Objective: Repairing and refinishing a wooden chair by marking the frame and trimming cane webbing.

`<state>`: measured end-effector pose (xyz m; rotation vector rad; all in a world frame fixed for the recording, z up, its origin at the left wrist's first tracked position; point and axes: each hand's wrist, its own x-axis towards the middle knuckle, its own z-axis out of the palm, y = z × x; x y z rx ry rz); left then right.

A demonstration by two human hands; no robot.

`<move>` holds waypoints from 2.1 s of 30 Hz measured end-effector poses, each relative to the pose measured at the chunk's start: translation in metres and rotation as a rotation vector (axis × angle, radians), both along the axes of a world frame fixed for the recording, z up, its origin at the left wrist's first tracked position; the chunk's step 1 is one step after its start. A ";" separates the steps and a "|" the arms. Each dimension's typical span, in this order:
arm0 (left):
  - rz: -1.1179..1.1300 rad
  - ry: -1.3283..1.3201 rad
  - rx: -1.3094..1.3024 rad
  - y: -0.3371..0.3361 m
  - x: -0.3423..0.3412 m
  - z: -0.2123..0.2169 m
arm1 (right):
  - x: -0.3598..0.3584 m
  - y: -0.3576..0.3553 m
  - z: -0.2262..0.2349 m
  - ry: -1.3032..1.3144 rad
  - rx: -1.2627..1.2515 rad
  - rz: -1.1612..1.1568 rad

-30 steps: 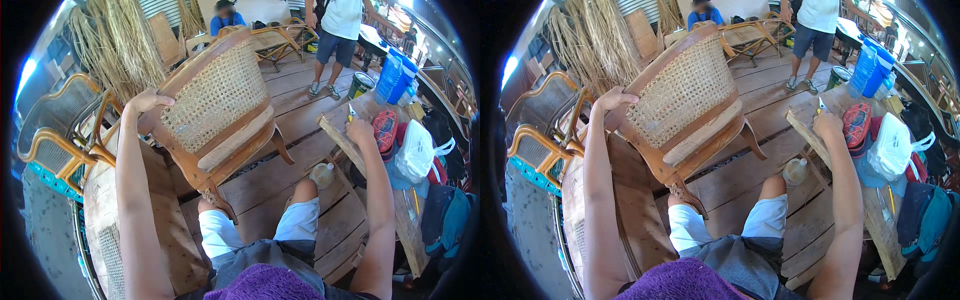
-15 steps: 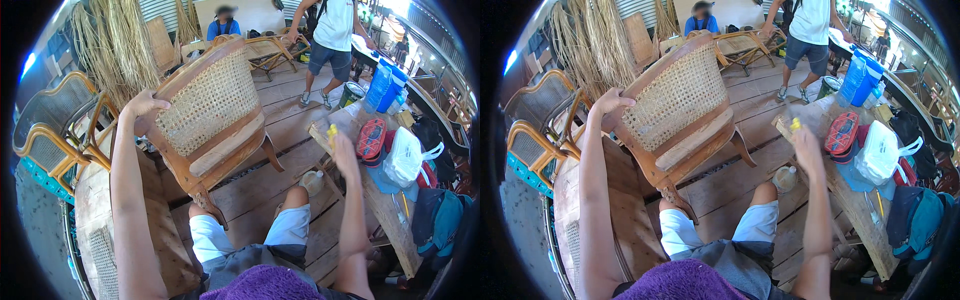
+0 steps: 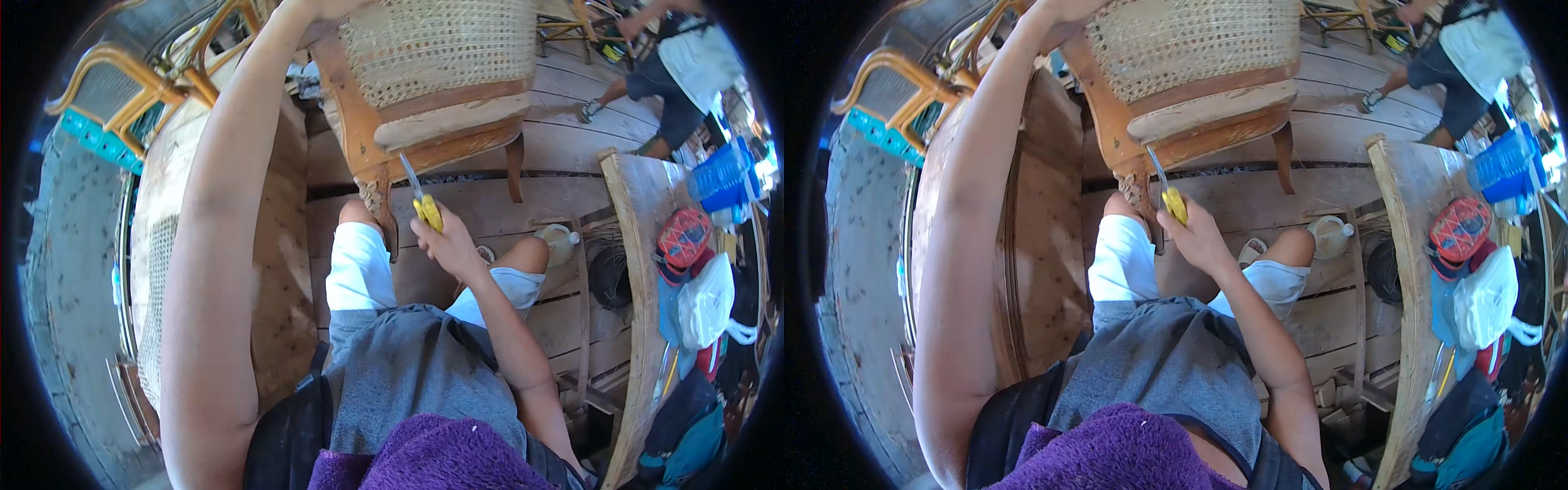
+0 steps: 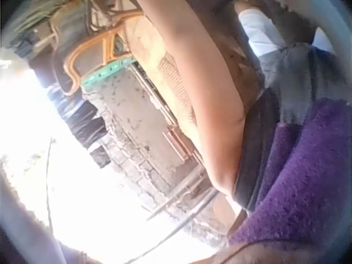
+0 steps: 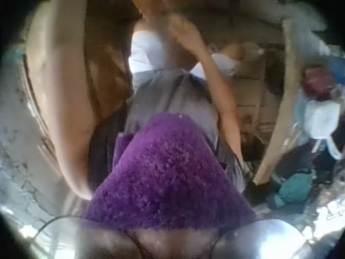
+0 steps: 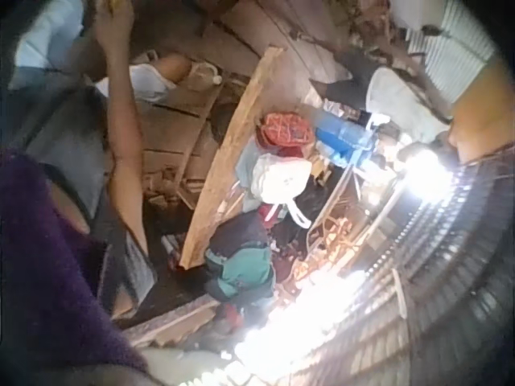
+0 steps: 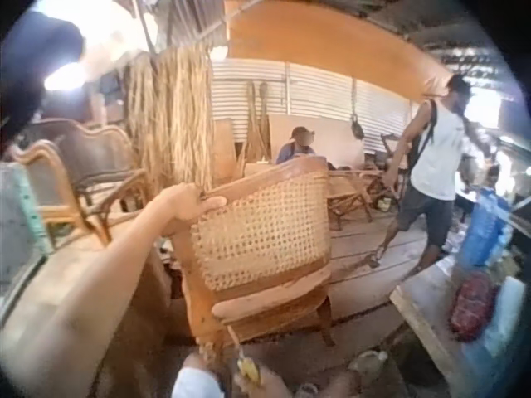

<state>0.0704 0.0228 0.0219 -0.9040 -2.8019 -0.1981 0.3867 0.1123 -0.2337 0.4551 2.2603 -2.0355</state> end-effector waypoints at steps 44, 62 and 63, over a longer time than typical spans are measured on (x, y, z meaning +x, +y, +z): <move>-0.137 -0.197 0.253 -0.002 -0.061 -0.021 | -0.112 0.005 0.043 0.085 0.465 0.017; -0.161 -0.170 0.221 0.000 -0.060 -0.023 | -0.147 0.005 0.070 0.163 0.339 0.019; -0.154 -0.176 0.220 -0.001 -0.059 -0.022 | -0.147 0.004 0.068 0.191 0.421 -0.001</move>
